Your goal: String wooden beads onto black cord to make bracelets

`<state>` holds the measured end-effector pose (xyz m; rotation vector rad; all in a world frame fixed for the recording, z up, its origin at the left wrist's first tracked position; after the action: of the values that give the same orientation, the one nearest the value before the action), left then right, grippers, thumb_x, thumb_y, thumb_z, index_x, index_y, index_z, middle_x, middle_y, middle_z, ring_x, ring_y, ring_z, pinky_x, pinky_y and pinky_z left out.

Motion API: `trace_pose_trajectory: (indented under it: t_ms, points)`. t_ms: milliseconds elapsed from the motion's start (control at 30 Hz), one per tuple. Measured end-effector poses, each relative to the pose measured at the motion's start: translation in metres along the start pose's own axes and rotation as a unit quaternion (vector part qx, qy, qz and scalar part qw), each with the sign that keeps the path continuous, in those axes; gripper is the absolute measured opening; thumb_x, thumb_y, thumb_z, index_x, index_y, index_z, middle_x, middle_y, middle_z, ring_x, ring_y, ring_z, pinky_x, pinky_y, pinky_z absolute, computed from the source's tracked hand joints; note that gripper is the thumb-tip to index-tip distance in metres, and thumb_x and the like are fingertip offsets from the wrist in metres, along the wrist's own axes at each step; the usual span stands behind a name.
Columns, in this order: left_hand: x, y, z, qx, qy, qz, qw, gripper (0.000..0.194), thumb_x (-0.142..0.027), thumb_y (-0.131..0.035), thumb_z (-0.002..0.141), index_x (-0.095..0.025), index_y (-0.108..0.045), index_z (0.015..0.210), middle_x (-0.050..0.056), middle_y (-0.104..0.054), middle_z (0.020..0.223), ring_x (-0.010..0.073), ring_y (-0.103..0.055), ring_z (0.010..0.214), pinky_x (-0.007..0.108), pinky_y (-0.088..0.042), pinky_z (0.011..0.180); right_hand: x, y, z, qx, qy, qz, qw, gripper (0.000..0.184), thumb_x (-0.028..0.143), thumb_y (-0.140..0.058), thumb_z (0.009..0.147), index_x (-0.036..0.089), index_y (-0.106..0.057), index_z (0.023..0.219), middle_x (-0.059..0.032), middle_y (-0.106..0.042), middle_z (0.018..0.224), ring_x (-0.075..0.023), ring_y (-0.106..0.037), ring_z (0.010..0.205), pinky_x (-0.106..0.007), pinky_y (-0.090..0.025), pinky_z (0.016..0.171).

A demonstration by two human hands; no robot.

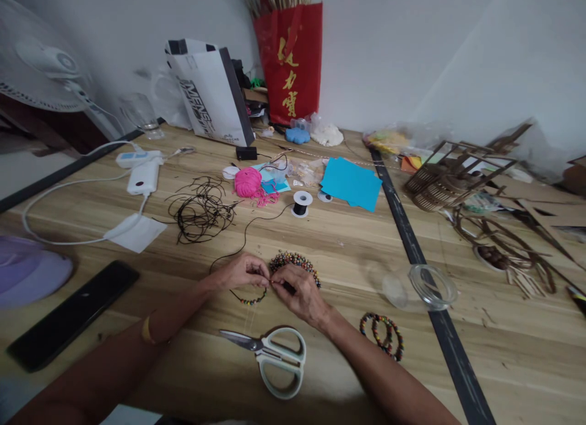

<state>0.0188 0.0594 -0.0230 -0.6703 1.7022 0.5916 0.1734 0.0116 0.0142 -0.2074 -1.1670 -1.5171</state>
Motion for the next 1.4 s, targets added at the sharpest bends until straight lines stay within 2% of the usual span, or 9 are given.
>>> trace_pose_trajectory:
  t_ms: [400, 533, 800, 967, 1400]
  points:
    - [0.005, -0.001, 0.002, 0.007, -0.014, 0.004, 1.000, 0.024, -0.029, -0.076, 0.064, -0.010, -0.066, 0.073, 0.003, -0.067, 0.063, 0.0102, -0.058, 0.057, 0.019, -0.044, 0.056, -0.003, -0.004, -0.002, 0.005, -0.006, 0.000, 1.000, 0.009, 0.022, -0.055, 0.091, 0.017, -0.061, 0.085, -0.0066, -0.066, 0.078, -0.0170, -0.062, 0.073, -0.028, -0.049, 0.067]
    - [0.004, 0.000, 0.002, 0.006, -0.022, 0.017, 1.000, 0.023, -0.028, -0.075, 0.065, -0.009, -0.066, 0.074, 0.003, -0.067, 0.064, 0.0099, -0.057, 0.057, 0.019, -0.043, 0.057, -0.004, -0.002, -0.002, -0.003, -0.006, -0.013, 1.000, 0.011, 0.024, -0.056, 0.091, 0.018, -0.062, 0.085, -0.0068, -0.067, 0.080, -0.0174, -0.063, 0.074, -0.029, -0.050, 0.069]
    - [0.000, -0.001, 0.001, 0.014, -0.035, 0.010, 0.999, 0.025, -0.029, -0.077, 0.064, -0.010, -0.066, 0.076, 0.003, -0.067, 0.069, 0.0098, -0.057, 0.061, 0.020, -0.044, 0.060, 0.001, 0.002, 0.001, 0.025, -0.005, -0.008, 1.000, 0.014, 0.023, -0.052, 0.094, 0.018, -0.063, 0.088, -0.0074, -0.067, 0.083, -0.0174, -0.062, 0.079, -0.030, -0.050, 0.073]
    - [-0.003, 0.000, 0.001, 0.015, -0.047, 0.023, 0.999, 0.024, -0.026, -0.077, 0.063, -0.010, -0.067, 0.079, 0.002, -0.067, 0.072, 0.0097, -0.057, 0.064, 0.019, -0.044, 0.062, 0.004, 0.006, 0.002, 0.015, -0.007, -0.010, 1.000, 0.017, 0.026, -0.049, 0.095, 0.018, -0.062, 0.089, -0.0076, -0.065, 0.083, -0.0179, -0.060, 0.079, -0.031, -0.050, 0.072]
    - [-0.005, -0.002, -0.001, 0.023, -0.021, 0.003, 1.000, 0.030, -0.036, -0.076, 0.066, -0.010, -0.069, 0.080, 0.003, -0.069, 0.070, 0.0106, -0.058, 0.063, 0.020, -0.045, 0.062, 0.004, 0.005, 0.002, 0.016, -0.007, -0.007, 1.000, 0.014, 0.025, -0.050, 0.095, 0.019, -0.061, 0.089, -0.0075, -0.064, 0.084, -0.0182, -0.060, 0.080, -0.032, -0.050, 0.072]
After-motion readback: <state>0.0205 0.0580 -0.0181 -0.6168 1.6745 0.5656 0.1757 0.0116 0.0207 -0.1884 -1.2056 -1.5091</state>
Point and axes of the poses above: each hand's wrist, its own z-axis towards the middle knuckle, its own y-axis out of the back of the hand, x = y × z, the point moved 4 cm from there along z, towards the middle knuckle
